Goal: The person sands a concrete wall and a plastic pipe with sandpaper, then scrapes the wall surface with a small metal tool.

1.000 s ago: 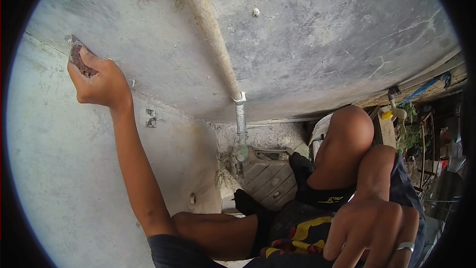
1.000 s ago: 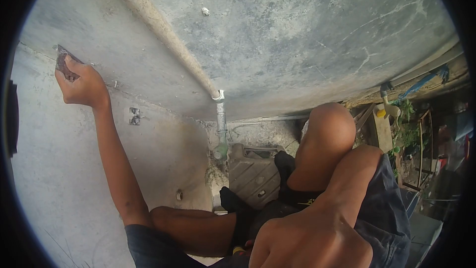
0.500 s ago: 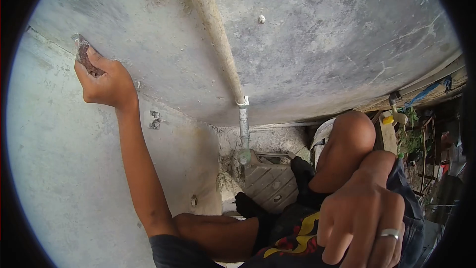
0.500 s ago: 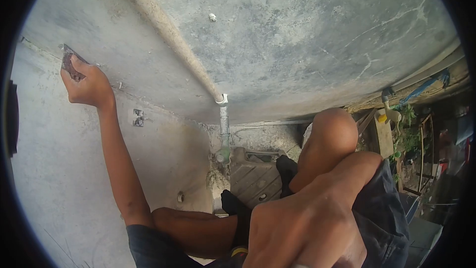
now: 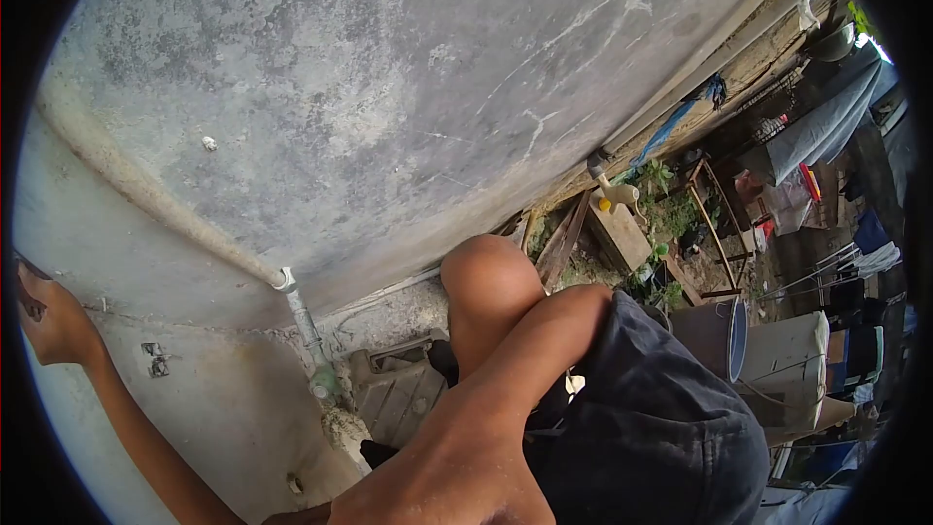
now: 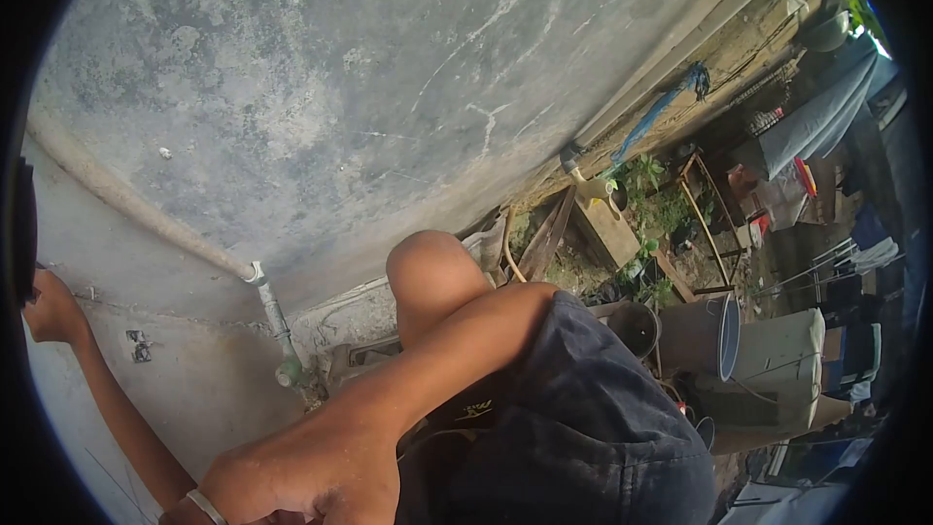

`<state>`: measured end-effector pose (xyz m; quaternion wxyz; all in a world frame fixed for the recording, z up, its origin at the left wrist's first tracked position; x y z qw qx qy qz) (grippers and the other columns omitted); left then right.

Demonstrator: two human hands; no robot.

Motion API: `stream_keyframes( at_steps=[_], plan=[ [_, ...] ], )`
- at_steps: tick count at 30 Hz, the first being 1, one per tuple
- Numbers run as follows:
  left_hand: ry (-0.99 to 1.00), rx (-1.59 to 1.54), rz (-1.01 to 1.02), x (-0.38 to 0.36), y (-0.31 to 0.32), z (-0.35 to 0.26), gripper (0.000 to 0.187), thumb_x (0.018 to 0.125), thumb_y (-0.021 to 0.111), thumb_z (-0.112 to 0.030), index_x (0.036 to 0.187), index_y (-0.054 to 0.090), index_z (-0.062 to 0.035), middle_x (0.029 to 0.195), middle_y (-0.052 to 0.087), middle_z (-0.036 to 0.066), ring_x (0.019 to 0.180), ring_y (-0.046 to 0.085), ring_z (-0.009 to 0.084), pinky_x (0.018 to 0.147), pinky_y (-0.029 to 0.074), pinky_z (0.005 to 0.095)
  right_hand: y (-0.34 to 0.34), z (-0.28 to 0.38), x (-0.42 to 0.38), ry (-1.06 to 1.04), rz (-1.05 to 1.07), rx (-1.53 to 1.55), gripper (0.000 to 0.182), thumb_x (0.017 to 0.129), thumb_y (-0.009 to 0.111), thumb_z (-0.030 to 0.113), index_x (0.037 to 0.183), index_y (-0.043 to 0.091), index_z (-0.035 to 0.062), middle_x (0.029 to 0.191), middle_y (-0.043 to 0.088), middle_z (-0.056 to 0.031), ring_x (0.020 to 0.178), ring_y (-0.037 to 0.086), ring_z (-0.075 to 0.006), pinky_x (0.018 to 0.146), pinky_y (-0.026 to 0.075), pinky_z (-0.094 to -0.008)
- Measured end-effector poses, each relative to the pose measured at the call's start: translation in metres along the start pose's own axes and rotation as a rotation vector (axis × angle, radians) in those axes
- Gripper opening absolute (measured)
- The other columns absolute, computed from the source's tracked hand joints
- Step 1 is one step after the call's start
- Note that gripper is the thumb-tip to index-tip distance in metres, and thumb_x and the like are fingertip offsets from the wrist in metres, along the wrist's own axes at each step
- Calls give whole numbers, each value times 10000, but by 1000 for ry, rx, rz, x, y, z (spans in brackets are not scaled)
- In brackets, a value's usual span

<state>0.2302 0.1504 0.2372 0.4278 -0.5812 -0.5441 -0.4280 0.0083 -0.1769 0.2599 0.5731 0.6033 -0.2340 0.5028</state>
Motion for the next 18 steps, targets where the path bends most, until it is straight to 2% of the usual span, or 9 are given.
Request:
stream_keyframes(
  at_steps=[5,9,11,12,14,15,17,18],
  plan=[
    [8,-5,-4,-2,2,2,227,937,691,-221,974,755,-7,919,769,103,819,747,190,741,587,283,-13,12,-3,99,143,4,437,902,594,65,1269,470,-136,978,511,-79,753,464,-136,595,375,-244],
    [16,-3,-4,-2,4,5,229,936,694,-222,975,756,-5,922,770,101,819,747,189,745,585,281,-1,1,1,-56,-48,-184,428,906,614,81,1251,477,-131,982,526,-88,751,482,-150,598,392,-257],
    [15,-6,-3,-3,5,4,231,936,695,-223,976,756,-4,924,770,100,819,747,188,746,585,280,-1,5,1,57,-56,-162,434,922,624,126,1243,481,-129,997,535,-100,775,496,-161,618,409,-272],
    [15,-4,-2,-4,7,4,232,936,695,-223,977,756,-3,924,770,99,819,747,187,747,584,280,-4,21,3,229,-21,-78,441,932,626,156,1238,484,-128,1009,538,-108,793,503,-168,631,417,-281],
    [14,-11,2,-5,7,4,233,935,697,-224,977,757,-3,926,770,98,820,747,186,749,584,279,-5,22,1,273,14,-23,469,944,632,208,1238,486,-127,1025,541,-116,820,511,-179,653,428,-293],
    [14,-11,-2,-5,7,5,234,935,697,-224,978,757,-2,927,770,98,820,747,186,750,583,278,-5,9,-4,151,15,-52,488,946,635,230,1243,484,-127,1030,540,-116,828,511,-183,660,430,-297],
    [18,-6,-10,-2,6,6,235,935,698,-224,978,758,-1,928,771,97,820,747,185,751,583,277,-4,6,-5,57,-4,-38,527,943,650,261,1256,478,-127,1034,538,-114,834,509,-185,664,430,-297],
    [20,-4,-10,0,5,8,236,934,699,-225,979,758,-1,929,771,96,820,747,185,752,582,276,-1,9,-4,87,-26,4,547,938,661,271,1263,475,-126,1033,536,-112,832,506,-183,661,427,-294]
  ],
)
Point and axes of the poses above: each hand's wrist, its own x-axis towards the middle knuckle, its own y-axis out of the palm, z = x × y, the point moved 4 cm from there along x, towards the middle knuckle
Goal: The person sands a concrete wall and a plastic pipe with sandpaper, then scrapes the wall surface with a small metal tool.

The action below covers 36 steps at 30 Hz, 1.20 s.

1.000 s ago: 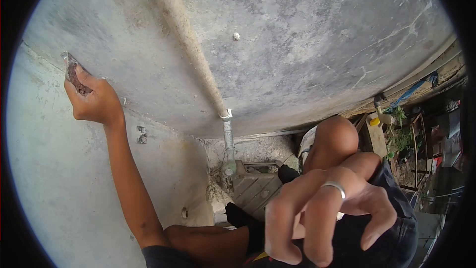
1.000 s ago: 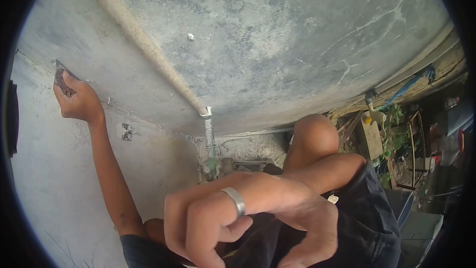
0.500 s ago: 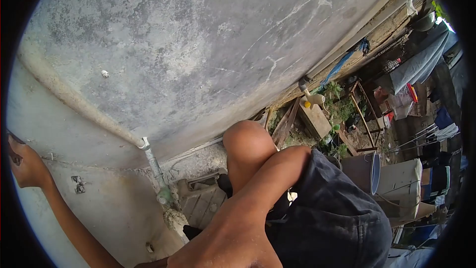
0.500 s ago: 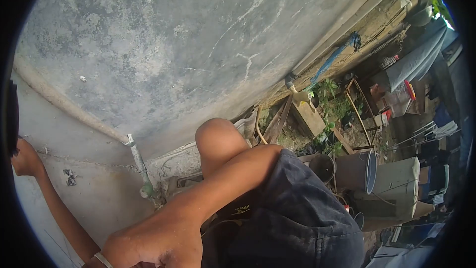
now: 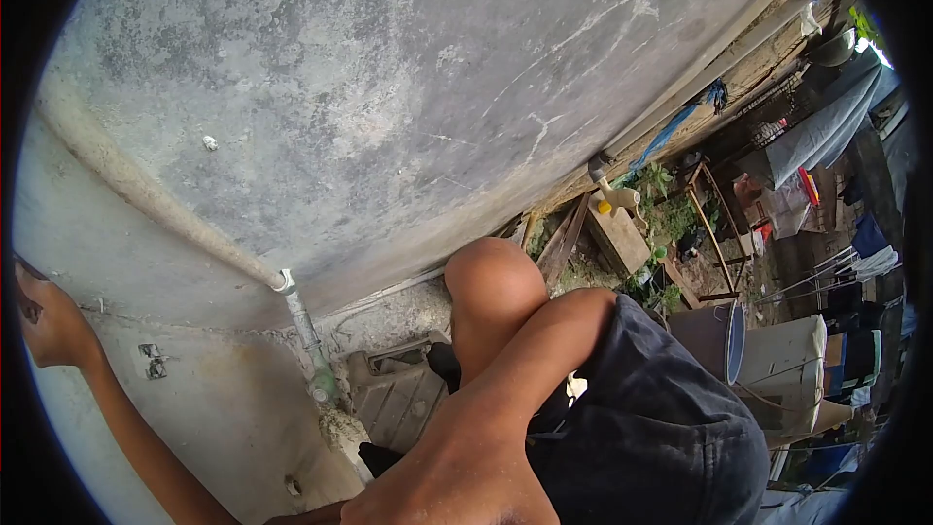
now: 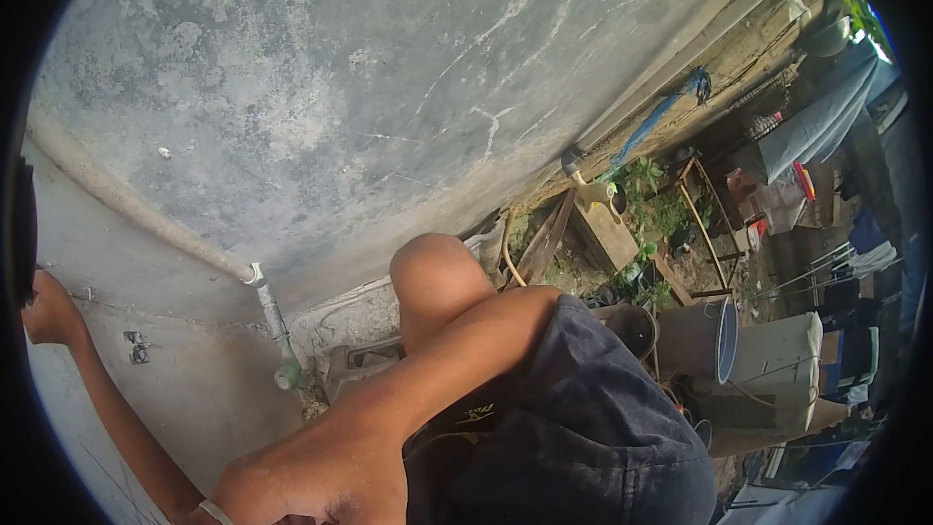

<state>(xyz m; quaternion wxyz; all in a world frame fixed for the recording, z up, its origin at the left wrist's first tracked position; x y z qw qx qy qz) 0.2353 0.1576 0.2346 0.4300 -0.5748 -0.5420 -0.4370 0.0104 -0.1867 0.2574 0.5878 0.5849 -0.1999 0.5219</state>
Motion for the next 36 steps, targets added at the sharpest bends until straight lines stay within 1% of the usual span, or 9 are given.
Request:
stream_keyframes(
  at_steps=[3,6,8,11,15,21,26,32,36],
  plan=[
    [3,-1,-3,1,-1,1,238,934,701,-226,980,759,1,931,771,95,820,747,183,755,581,275,0,-8,-1,23,22,62,614,925,696,319,1276,466,-129,1040,533,-109,837,502,-181,660,425,-291],
    [5,-1,1,0,0,0,240,933,702,-226,981,760,2,934,771,93,820,748,182,757,580,273,2,1,-8,225,-53,154,665,917,713,363,1280,463,-135,1086,537,-126,886,519,-185,692,446,-294],
    [7,-2,10,-4,1,-3,242,932,704,-227,982,760,3,935,772,92,820,748,181,759,580,272,5,2,-7,202,-90,224,689,916,716,377,1288,457,-142,1123,539,-142,927,535,-190,726,465,-294],
    [5,-10,5,-3,2,-1,244,932,705,-228,983,761,4,938,772,91,820,748,180,761,579,270,5,-15,-5,-57,-34,256,720,917,714,383,1315,442,-151,1173,537,-166,981,556,-198,777,488,-292],
    [9,-6,-6,3,0,3,247,931,708,-229,984,762,6,941,772,88,820,748,178,765,577,268,11,-5,-5,-15,-53,31,761,914,713,398,1349,424,-155,1218,544,-194,1016,583,-210,813,507,-297],
    [11,0,-3,2,-2,3,251,929,711,-231,986,763,9,946,773,85,821,748,175,770,575,265,-2,-4,-9,135,44,155,790,902,726,386,1382,402,-152,1209,576,-189,1025,615,-214,833,524,-300],
    [6,-4,1,1,0,4,255,928,714,-232,988,765,11,950,773,83,821,748,173,774,573,262,7,-5,-11,116,-90,318,766,907,719,352,1388,400,-153,1225,586,-188,1044,614,-223,843,526,-300],
    [-18,-34,-7,4,-4,7,260,927,717,-234,990,766,14,954,774,80,821,748,170,779,571,259,-3,1,-10,122,-24,89,707,904,699,309,1378,425,-139,1215,593,-193,1036,616,-242,837,524,-310],
    [48,6,-10,4,-5,5,257,928,717,-226,1002,764,16,958,774,79,822,748,168,783,572,261,-5,2,-10,125,-9,16,669,902,686,280,1371,442,-130,1208,598,-196,1031,617,-254,833,522,-317]
  ],
)
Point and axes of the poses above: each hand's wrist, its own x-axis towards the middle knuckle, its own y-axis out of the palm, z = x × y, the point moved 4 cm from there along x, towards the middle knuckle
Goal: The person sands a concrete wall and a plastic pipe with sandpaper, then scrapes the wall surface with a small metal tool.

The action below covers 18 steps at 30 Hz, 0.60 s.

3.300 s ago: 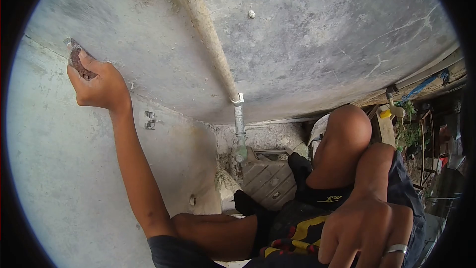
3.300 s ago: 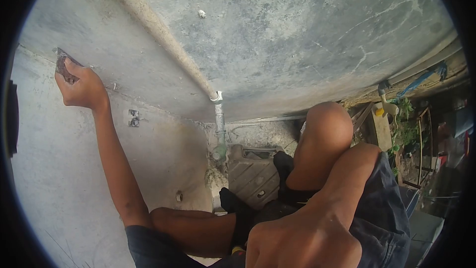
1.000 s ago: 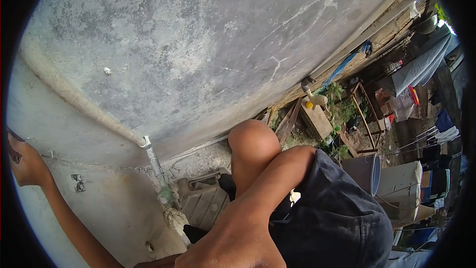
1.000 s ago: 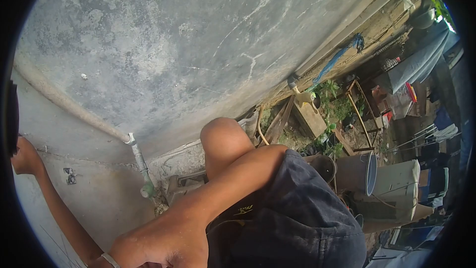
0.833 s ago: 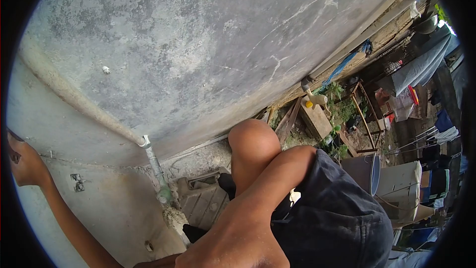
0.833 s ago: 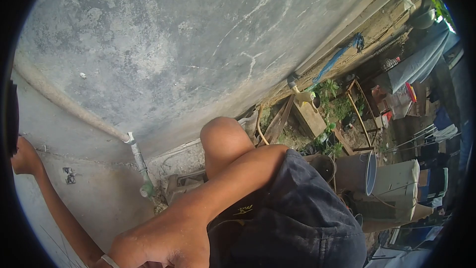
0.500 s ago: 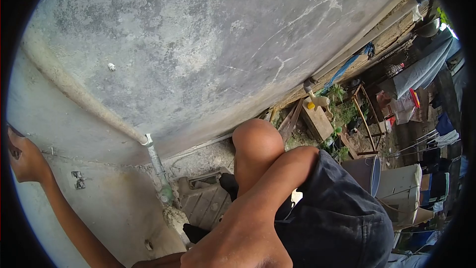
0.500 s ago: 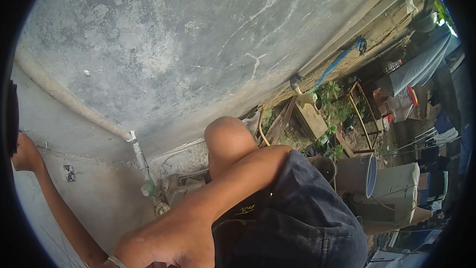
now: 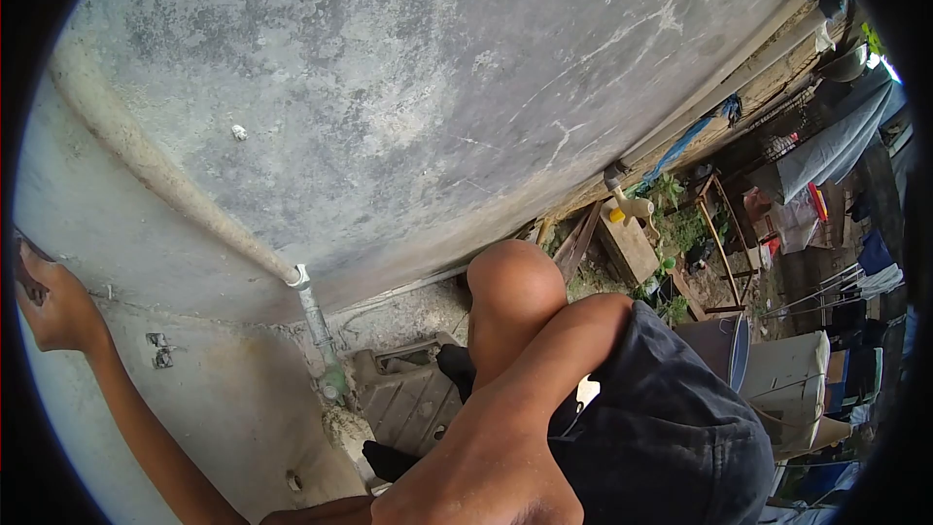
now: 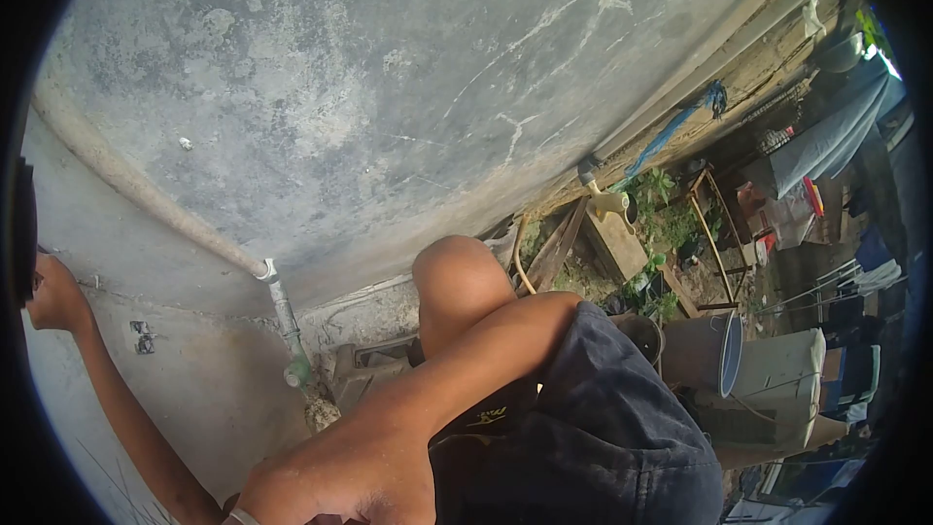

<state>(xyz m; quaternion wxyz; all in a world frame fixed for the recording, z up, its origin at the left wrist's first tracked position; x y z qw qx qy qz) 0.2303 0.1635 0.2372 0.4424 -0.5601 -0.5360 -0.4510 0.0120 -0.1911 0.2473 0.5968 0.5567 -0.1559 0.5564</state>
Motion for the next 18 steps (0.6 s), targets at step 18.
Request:
stream_keyframes(
  at_steps=[18],
  plan=[
    [-58,11,26,-4,1,1,261,932,712,-243,1013,768,-1,971,774,65,851,744,154,798,565,252,-4,13,8,142,56,-267,523,863,617,123,1339,524,-72,1155,628,-201,986,618,-321,808,504,-370]
  ],
)
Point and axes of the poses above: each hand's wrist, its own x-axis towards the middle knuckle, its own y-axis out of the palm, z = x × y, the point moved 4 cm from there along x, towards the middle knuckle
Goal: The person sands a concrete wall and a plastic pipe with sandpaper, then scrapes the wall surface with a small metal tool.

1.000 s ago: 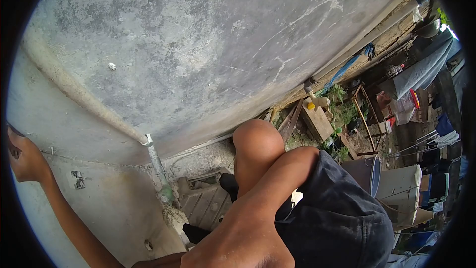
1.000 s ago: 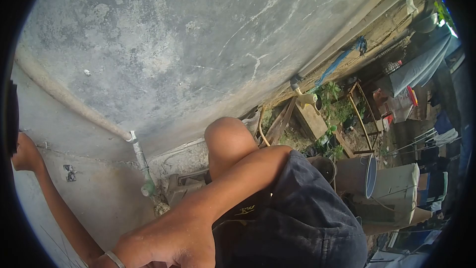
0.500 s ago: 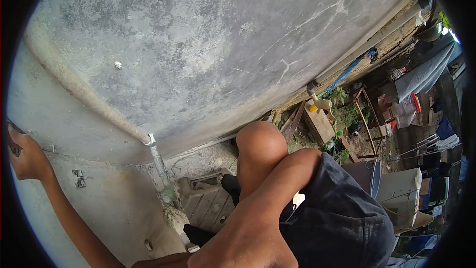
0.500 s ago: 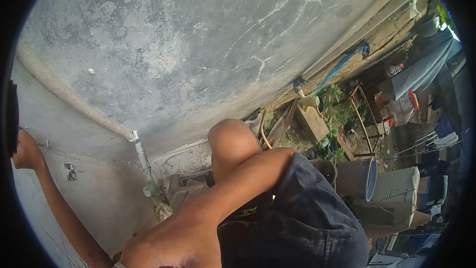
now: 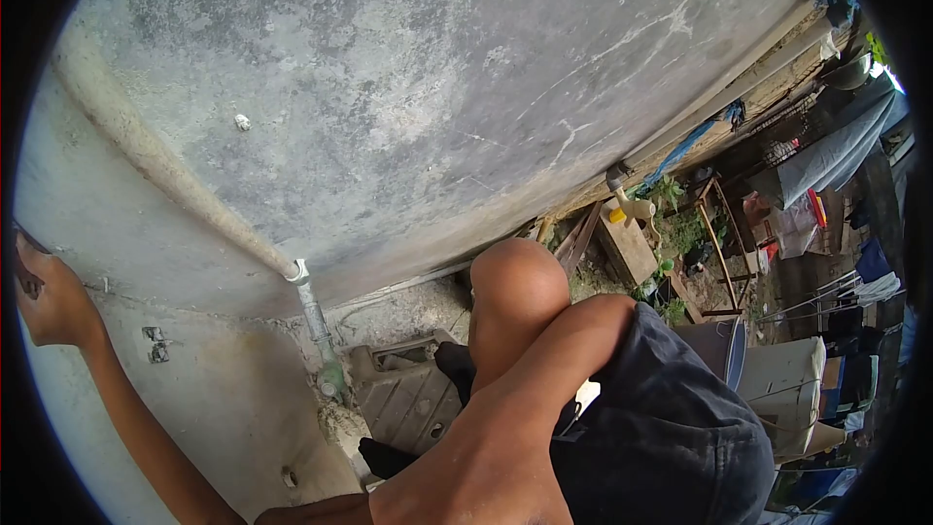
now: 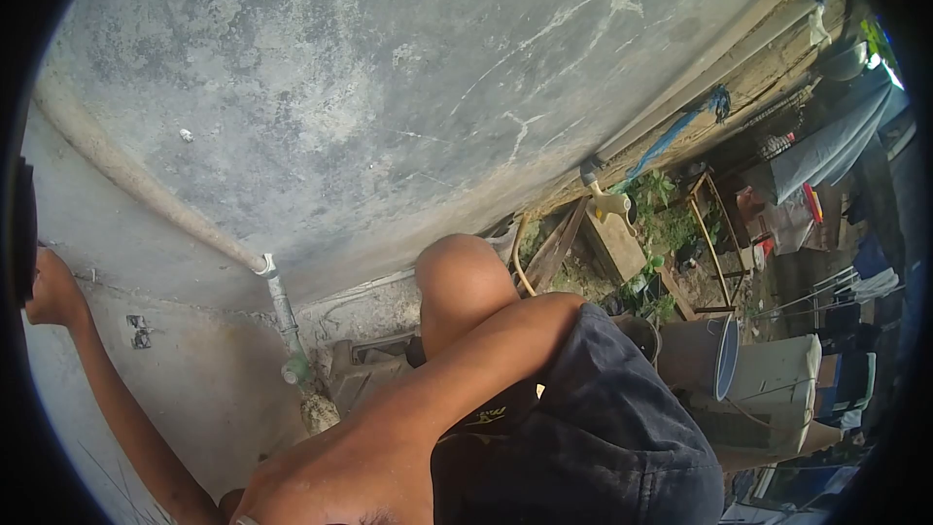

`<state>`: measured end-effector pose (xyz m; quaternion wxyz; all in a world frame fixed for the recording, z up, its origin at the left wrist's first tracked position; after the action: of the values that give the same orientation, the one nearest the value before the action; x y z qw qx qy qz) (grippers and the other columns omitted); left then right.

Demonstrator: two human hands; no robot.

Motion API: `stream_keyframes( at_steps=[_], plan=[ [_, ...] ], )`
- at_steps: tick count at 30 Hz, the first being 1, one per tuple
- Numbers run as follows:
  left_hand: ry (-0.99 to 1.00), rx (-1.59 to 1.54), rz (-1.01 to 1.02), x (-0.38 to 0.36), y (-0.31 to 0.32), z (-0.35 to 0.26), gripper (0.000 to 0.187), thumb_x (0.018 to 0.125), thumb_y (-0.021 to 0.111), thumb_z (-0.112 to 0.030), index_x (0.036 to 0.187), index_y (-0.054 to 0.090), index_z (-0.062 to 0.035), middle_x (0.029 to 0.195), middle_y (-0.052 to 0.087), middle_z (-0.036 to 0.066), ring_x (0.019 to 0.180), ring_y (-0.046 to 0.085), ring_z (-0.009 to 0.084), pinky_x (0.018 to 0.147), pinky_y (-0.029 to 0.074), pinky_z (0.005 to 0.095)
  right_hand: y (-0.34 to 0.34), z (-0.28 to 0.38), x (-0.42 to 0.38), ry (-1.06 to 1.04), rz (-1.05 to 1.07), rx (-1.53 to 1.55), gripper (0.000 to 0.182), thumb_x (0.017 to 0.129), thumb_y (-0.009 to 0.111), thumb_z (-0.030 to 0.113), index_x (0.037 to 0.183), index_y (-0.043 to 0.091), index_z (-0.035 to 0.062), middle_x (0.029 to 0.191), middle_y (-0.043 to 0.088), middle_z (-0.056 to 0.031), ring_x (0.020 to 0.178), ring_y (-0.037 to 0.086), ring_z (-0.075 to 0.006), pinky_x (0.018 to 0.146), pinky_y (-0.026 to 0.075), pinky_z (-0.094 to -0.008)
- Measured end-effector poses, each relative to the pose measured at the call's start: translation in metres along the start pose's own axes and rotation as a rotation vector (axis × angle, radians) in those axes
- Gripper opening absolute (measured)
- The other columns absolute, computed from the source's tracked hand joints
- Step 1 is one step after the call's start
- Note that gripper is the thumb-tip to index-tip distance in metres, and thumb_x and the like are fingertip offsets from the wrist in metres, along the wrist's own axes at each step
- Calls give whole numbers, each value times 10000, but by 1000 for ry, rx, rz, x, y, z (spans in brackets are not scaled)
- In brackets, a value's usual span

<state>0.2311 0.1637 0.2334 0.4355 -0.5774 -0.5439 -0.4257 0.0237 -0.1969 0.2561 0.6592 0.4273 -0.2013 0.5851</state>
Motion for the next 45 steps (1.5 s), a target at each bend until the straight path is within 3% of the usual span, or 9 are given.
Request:
stream_keyframes(
  at_steps=[18,24,27,29,30,33,34,37,45],
  plan=[
    [-23,9,19,-1,2,2,243,932,710,-243,1007,775,-21,966,775,60,820,746,154,783,570,254,0,-14,-1,-214,-58,-134,487,867,598,29,1342,528,-50,1098,635,-178,920,632,-282,719,509,-328],
    [-71,-67,11,-6,-2,-24,239,945,691,-223,1009,765,-5,949,773,80,809,745,167,770,573,260,-9,-11,-9,90,-120,92,324,888,615,34,1203,597,-40,913,591,-102,765,591,-229,638,464,-306],
    [-105,-177,-48,-3,-9,-45,235,950,684,-214,1004,761,2,936,773,88,804,744,172,764,575,264,-61,-28,-20,211,134,-136,232,895,628,59,1119,612,0,863,577,-87,698,582,-222,617,456,-324],
    [-99,-104,-4,-3,-17,-61,210,962,660,-162,1013,740,26,937,767,114,814,742,191,757,579,272,-40,-9,-18,273,-66,-449,268,860,607,66,1126,610,33,744,517,-42,616,518,-177,585,400,-321],
    [-94,-159,-8,-3,-20,-70,201,969,638,-123,1047,722,42,996,757,132,853,740,204,775,580,278,-39,-7,-15,174,-155,-400,205,806,572,-20,997,617,35,630,354,12,513,337,-126,519,275,-292],
    [-97,-237,-45,-6,-28,-94,204,979,612,-87,1100,694,55,1037,750,137,891,739,213,757,577,292,-40,-2,-21,328,-137,-403,55,925,580,-33,931,634,-29,664,477,-46,534,405,-192,484,321,-323],
    [-70,-282,26,-9,-28,-100,243,975,537,46,1193,630,99,1229,680,189,1068,701,272,867,587,324,-40,1,-19,340,-122,-412,110,903,601,-38,1003,645,-23,688,498,-32,552,419,-180,505,337,-314],
    [-18,-274,9,-39,-30,-106,293,923,531,136,1195,628,88,1229,670,215,1135,664,338,872,605,339,-40,6,-20,425,-98,-427,175,896,639,-33,1069,655,-20,746,579,-28,562,441,-151,506,349,-298],
    [-88,-312,32,-112,-30,-130,309,927,497,142,1222,585,123,1249,627,298,1198,603,398,929,582,386,-44,13,-27,545,-41,-517,181,907,671,14,1083,657,54,730,535,20,545,437,-73,488,322,-260]
  ],
)
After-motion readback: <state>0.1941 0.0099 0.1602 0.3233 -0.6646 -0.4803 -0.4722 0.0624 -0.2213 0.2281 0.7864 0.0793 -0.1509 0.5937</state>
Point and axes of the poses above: each hand's wrist, its own x-axis towards the middle knuckle, its own y-axis out of the palm, z = x × y, the point moved 4 cm from there along x, towards the middle knuckle
